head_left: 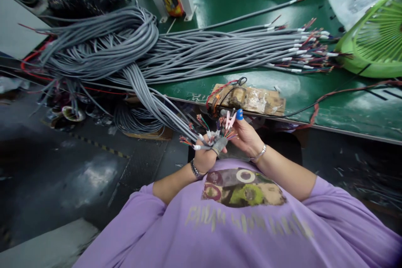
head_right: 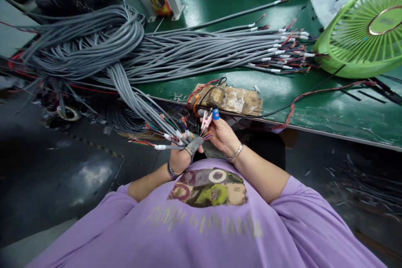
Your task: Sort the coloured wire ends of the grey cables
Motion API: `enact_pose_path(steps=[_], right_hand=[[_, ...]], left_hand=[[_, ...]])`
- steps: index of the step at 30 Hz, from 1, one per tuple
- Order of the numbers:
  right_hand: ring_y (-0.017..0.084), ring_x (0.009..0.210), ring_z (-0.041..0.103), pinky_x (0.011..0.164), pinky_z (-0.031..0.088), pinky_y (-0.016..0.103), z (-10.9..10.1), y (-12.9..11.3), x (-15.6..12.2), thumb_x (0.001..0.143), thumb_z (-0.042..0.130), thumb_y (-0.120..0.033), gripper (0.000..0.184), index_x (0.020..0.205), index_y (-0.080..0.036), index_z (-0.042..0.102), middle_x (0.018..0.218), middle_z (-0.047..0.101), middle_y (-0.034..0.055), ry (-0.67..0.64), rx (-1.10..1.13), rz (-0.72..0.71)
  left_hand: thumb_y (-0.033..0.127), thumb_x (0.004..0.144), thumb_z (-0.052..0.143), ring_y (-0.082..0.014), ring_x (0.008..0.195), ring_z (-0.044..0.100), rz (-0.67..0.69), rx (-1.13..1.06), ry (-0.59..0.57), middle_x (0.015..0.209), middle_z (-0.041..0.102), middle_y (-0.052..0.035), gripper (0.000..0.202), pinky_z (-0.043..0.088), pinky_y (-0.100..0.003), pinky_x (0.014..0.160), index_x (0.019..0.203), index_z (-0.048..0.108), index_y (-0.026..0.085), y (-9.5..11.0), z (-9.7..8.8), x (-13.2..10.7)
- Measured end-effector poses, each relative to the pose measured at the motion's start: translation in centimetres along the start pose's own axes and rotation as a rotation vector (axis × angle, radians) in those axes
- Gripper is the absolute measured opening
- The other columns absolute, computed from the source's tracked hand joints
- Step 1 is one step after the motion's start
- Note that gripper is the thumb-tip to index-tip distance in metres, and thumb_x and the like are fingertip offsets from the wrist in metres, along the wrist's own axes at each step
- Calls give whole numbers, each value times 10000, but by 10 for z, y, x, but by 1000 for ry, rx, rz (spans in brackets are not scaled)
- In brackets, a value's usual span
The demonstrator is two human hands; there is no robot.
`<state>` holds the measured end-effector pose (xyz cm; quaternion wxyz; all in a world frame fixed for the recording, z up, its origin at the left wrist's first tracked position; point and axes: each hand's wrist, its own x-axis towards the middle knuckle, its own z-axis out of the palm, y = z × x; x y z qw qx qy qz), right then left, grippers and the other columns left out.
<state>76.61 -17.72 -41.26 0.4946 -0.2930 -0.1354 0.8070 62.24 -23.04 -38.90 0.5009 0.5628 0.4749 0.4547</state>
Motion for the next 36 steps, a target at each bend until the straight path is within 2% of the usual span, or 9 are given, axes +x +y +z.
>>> enact_pose_path(steps=[8, 13, 19, 24, 30, 36], right_hand=[[143, 589, 602, 571, 509, 279, 1, -3, -2, 781, 648, -683, 476, 790, -210, 700, 724, 711, 22, -17, -8, 5], [129, 620, 600, 586, 487, 261, 3, -7, -6, 783, 699, -614, 401, 810, -213, 701, 775, 730, 14, 5, 7, 25], [110, 606, 577, 575, 460, 246, -1, -5, -9, 757, 779, -485, 302, 794, -193, 713, 788, 732, 24, 16, -79, -70], [101, 565, 535, 543, 431, 244, -5, -1, -8, 770, 745, -547, 363, 764, -185, 712, 725, 703, 20, -22, -119, -149], [146, 645, 601, 604, 468, 289, -3, 0, -4, 784, 723, -572, 384, 841, -192, 720, 737, 714, 14, -24, -20, -9], [132, 613, 578, 616, 462, 284, 0, -2, -2, 782, 748, -527, 337, 811, -193, 724, 697, 712, 2, 21, 4, 2]], left_hand=[[451, 842, 678, -155, 589, 606, -18, 53, 19, 587, 662, -32, 361, 486, -303, 632, 597, 686, 186, 7, -1, -1], [439, 848, 676, -145, 564, 583, -45, 50, 11, 587, 656, -29, 343, 456, -296, 593, 615, 694, 188, 11, -7, -8], [447, 865, 653, -147, 570, 595, -41, 64, 28, 600, 670, -31, 353, 463, -300, 611, 630, 697, 188, 12, -11, -16], [407, 872, 658, -141, 591, 603, 23, 86, 60, 608, 666, -24, 340, 472, -294, 642, 615, 696, 188, 14, -7, -10], [383, 875, 661, -136, 597, 614, 44, 96, 81, 605, 667, -21, 334, 487, -284, 672, 613, 675, 177, 8, -1, -4], [375, 872, 660, -140, 581, 617, 44, 84, 97, 594, 666, -26, 332, 493, -288, 651, 607, 675, 175, 4, 1, -3]])
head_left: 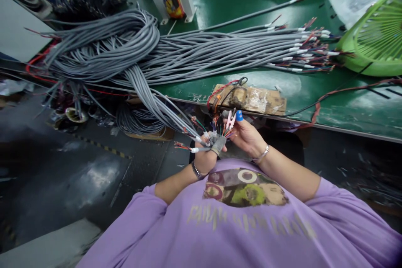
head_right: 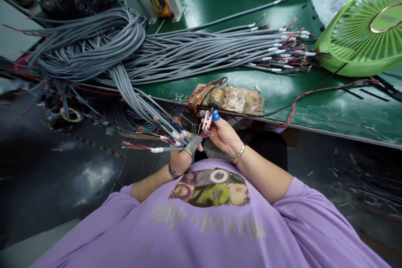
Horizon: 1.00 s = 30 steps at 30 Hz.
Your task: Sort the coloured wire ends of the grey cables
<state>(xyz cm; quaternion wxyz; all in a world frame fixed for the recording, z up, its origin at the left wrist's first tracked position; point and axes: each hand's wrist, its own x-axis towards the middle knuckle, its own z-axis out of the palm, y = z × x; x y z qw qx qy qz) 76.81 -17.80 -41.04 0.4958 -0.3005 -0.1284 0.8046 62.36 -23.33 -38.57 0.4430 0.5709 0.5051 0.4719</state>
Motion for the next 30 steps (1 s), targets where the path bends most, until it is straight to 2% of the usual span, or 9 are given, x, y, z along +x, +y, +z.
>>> enact_pose_path(steps=[5, 9, 12, 14, 19, 23, 26, 30], right_hand=[[149, 651, 601, 616, 475, 281, 2, 0, -3, 774, 718, -601, 399, 803, -203, 705, 716, 710, 12, -4, -7, 17], [135, 644, 601, 590, 465, 259, 1, -3, -7, 805, 626, -677, 470, 851, -213, 689, 786, 718, 17, -9, 7, 26], [130, 619, 597, 555, 456, 249, 2, -8, -8, 823, 561, -715, 521, 868, -211, 686, 810, 722, 31, -17, -18, 52], [123, 597, 588, 541, 456, 242, 3, -11, -8, 826, 582, -689, 497, 843, -203, 683, 792, 719, 34, -20, -42, 49], [96, 565, 568, 546, 472, 229, 4, -12, -8, 779, 728, -557, 375, 744, -191, 653, 763, 720, 20, 5, -99, -32], [99, 575, 563, 537, 460, 232, 0, -7, -8, 710, 774, -585, 413, 778, -192, 665, 738, 696, 7, -5, -131, -87], [86, 523, 489, 517, 420, 229, -3, -4, -7, 649, 824, -574, 432, 739, -188, 651, 609, 596, -32, 13, -182, -160], [67, 475, 380, 491, 337, 220, -5, 1, -3, 592, 867, -554, 463, 625, -195, 576, 503, 469, -71, 136, -269, -365]], left_hand=[[416, 863, 664, -149, 583, 614, 8, 43, -24, 590, 667, -32, 356, 495, -295, 633, 594, 674, 182, 5, -2, 0], [402, 893, 628, -149, 601, 617, 24, 109, -55, 608, 671, -36, 364, 487, -296, 645, 606, 680, 184, 7, -8, -4], [391, 901, 619, -148, 611, 627, 34, 100, -27, 619, 677, -34, 355, 494, -291, 647, 618, 682, 185, 6, -12, -8], [388, 895, 629, -143, 593, 624, 42, 54, 3, 612, 677, -28, 336, 497, -285, 633, 632, 681, 185, 7, -11, -8], [390, 887, 638, -138, 579, 628, 38, 63, 43, 606, 685, -28, 347, 507, -282, 639, 611, 669, 182, 11, -4, -3], [402, 862, 662, -141, 560, 633, 18, 61, 61, 592, 685, -28, 333, 507, -280, 607, 612, 660, 181, 13, 2, 2], [415, 843, 678, -144, 547, 635, 4, 36, 56, 581, 680, -27, 324, 511, -280, 592, 621, 658, 181, 11, 3, 3], [416, 835, 686, -148, 549, 643, 11, 38, 62, 580, 680, -27, 312, 520, -282, 596, 630, 661, 182, 10, 2, 2]])
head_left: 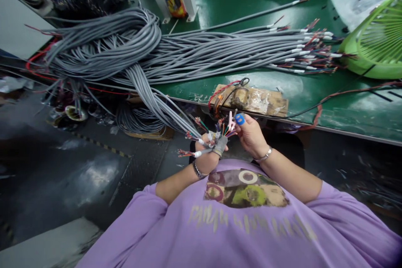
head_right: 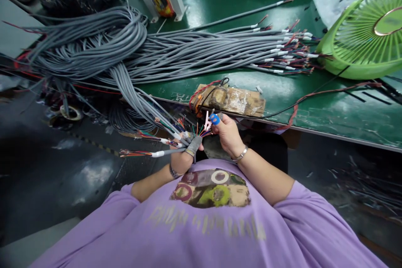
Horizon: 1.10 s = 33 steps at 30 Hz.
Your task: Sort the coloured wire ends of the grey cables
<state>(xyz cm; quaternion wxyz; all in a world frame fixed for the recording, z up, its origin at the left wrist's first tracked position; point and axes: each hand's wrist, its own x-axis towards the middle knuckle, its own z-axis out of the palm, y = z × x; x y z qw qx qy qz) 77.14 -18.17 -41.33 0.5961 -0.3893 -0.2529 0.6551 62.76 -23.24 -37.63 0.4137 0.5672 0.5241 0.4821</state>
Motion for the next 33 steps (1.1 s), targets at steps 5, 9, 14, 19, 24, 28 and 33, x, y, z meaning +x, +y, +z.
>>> enact_pose_path(steps=[5, 9, 14, 19, 24, 28, 33], right_hand=[[91, 489, 399, 502, 339, 249, 5, 3, 2, 686, 690, -734, 544, 655, -198, 601, 514, 486, -44, -37, -26, -12], [111, 543, 482, 554, 415, 266, 11, -2, 2, 678, 664, -771, 588, 704, -183, 643, 600, 588, -7, -122, 83, 182], [129, 599, 554, 597, 456, 274, 13, -2, 4, 723, 688, -707, 517, 800, -196, 685, 672, 659, 5, -93, 175, 243], [121, 585, 548, 581, 448, 270, 16, -3, 4, 758, 729, -608, 418, 758, -195, 663, 688, 673, 0, -6, 220, 271], [106, 544, 536, 512, 434, 239, 21, -7, 1, 724, 771, -587, 409, 727, -193, 662, 647, 671, -8, 27, 268, 281], [101, 532, 550, 503, 454, 240, 18, -5, 2, 719, 767, -606, 424, 748, -194, 671, 656, 686, -10, -23, 278, 272], [134, 520, 566, 488, 467, 281, 13, 1, 3, 743, 705, -666, 471, 790, -199, 670, 651, 690, 7, -75, 255, 299]], left_hand=[[399, 824, 703, -145, 550, 648, 6, 17, 4, 582, 683, -20, 283, 530, -280, 609, 644, 657, 186, 1, 1, 1], [391, 793, 742, -143, 543, 647, 10, -11, -4, 579, 676, -14, 295, 521, -268, 580, 614, 629, 186, -1, 3, 3], [379, 782, 756, -151, 554, 654, 11, -9, 7, 587, 678, -15, 278, 534, -278, 592, 627, 631, 185, -5, 4, 3], [399, 768, 755, -151, 533, 650, -31, -13, 26, 576, 669, -4, 279, 544, -278, 565, 660, 607, 188, -9, 5, 0], [363, 758, 760, -153, 544, 655, -46, -13, 1, 624, 691, -14, 241, 553, -278, 569, 687, 611, 187, -12, 5, -2], [308, 773, 745, -148, 553, 658, -25, -9, -38, 643, 702, -13, 187, 540, -263, 567, 711, 618, 185, -16, 3, -1], [320, 781, 745, -149, 554, 648, -24, 3, -72, 609, 687, -12, 212, 526, -271, 588, 678, 625, 179, -18, 3, 1]])
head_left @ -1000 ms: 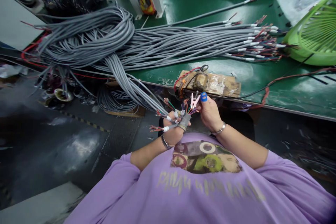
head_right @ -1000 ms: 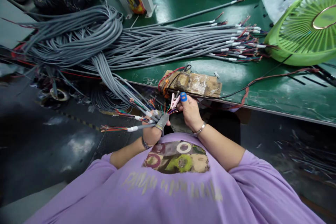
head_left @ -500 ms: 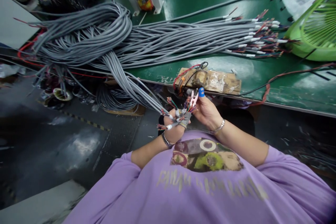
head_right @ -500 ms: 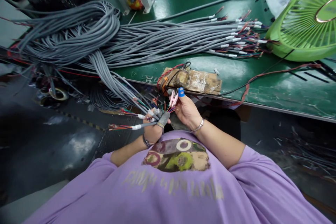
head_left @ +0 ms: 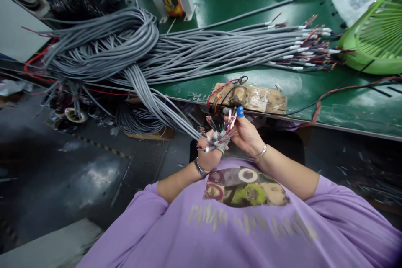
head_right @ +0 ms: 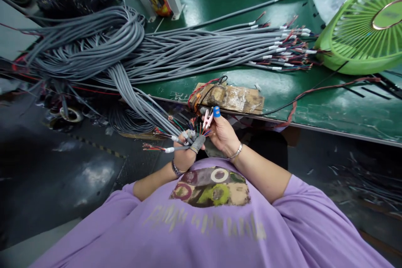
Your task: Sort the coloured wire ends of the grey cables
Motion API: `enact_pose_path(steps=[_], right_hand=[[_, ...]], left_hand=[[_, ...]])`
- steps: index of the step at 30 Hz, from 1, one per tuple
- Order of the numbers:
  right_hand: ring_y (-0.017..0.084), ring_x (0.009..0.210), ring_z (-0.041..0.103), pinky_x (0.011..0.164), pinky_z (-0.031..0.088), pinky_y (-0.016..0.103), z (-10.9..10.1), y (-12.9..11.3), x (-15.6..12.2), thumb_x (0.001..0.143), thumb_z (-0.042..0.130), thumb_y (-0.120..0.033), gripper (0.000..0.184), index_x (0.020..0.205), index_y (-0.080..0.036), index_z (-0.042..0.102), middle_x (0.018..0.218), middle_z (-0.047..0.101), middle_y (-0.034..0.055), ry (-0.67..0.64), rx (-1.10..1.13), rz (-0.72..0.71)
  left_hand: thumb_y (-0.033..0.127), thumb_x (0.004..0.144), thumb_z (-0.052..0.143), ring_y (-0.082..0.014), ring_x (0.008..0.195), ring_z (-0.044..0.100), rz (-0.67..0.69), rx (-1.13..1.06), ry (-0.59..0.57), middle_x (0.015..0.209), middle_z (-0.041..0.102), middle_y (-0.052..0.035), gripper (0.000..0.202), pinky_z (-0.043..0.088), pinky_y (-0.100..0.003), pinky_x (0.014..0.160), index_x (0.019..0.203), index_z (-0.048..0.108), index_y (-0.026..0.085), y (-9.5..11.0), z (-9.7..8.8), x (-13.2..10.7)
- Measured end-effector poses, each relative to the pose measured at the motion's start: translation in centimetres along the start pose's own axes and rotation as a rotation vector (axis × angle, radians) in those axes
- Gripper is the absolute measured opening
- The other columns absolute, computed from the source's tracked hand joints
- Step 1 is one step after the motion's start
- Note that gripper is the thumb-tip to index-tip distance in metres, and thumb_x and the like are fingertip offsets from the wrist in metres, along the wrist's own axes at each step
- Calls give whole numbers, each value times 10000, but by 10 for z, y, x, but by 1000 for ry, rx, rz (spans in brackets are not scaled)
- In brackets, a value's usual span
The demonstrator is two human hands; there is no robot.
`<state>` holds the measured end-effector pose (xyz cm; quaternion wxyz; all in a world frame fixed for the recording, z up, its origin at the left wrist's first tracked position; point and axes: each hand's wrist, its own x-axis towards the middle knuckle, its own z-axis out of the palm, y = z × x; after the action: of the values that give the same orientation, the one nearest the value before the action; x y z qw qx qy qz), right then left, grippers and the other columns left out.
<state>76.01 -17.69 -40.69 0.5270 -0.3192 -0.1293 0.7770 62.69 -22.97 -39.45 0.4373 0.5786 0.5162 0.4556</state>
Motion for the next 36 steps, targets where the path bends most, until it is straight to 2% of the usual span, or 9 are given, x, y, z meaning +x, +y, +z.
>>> enact_pose_path(steps=[5, 10, 17, 21, 24, 28, 31, 36], right_hand=[[139, 534, 556, 524, 458, 289, -2, 2, 1, 731, 711, -669, 470, 779, -204, 662, 639, 671, 4, 12, 8, -2], [119, 558, 547, 578, 460, 277, -3, 3, 0, 732, 697, -681, 490, 753, -192, 666, 690, 679, 6, 11, 14, 15], [119, 523, 517, 566, 467, 279, -4, 3, -1, 764, 637, -716, 521, 745, -198, 691, 629, 626, -2, -41, 7, 57], [127, 609, 593, 603, 495, 267, -7, 1, -3, 783, 596, -734, 513, 771, -226, 671, 748, 692, 3, -46, 30, 35], [144, 676, 641, 626, 522, 272, -16, -4, -6, 783, 554, -769, 568, 853, -221, 686, 816, 719, 27, -115, -4, 65], [163, 698, 665, 629, 558, 288, -32, -15, -14, 716, 600, -794, 668, 887, -158, 710, 852, 735, 93, -298, -170, 206], [160, 694, 661, 650, 574, 302, -36, -25, -23, 650, 749, -694, 586, 867, -150, 723, 829, 735, 88, -387, -324, 239], [96, 594, 589, 592, 505, 222, -26, -31, -32, 628, 873, -402, 310, 741, -151, 732, 689, 699, 12, -340, -545, 119]], left_hand=[[347, 774, 754, -144, 534, 624, -4, -29, -23, 590, 679, -17, 252, 513, -273, 569, 637, 629, 177, 1, -1, 0], [414, 796, 726, -146, 518, 612, -39, -43, 17, 560, 664, -21, 308, 502, -280, 549, 614, 632, 183, 10, -1, -1], [455, 788, 725, -148, 521, 614, -4, 15, 46, 540, 654, -23, 344, 506, -291, 575, 592, 636, 186, 22, 0, 0], [446, 811, 702, -151, 528, 621, 24, 65, 48, 552, 664, -23, 338, 514, -305, 604, 596, 639, 192, 21, -2, -2], [436, 813, 698, -165, 541, 633, 43, 114, 38, 558, 669, -31, 328, 519, -317, 597, 597, 642, 196, 22, -7, -5], [466, 823, 673, -188, 554, 646, 26, 219, -29, 564, 684, -47, 367, 514, -339, 596, 566, 647, 205, 21, -16, -9], [464, 825, 672, -181, 558, 642, 29, 256, -67, 567, 683, -50, 379, 511, -329, 613, 552, 659, 202, 16, -19, -12], [450, 796, 713, -171, 578, 637, 25, 165, -103, 600, 689, -42, 316, 510, -303, 613, 623, 681, 187, 9, -18, -14]])
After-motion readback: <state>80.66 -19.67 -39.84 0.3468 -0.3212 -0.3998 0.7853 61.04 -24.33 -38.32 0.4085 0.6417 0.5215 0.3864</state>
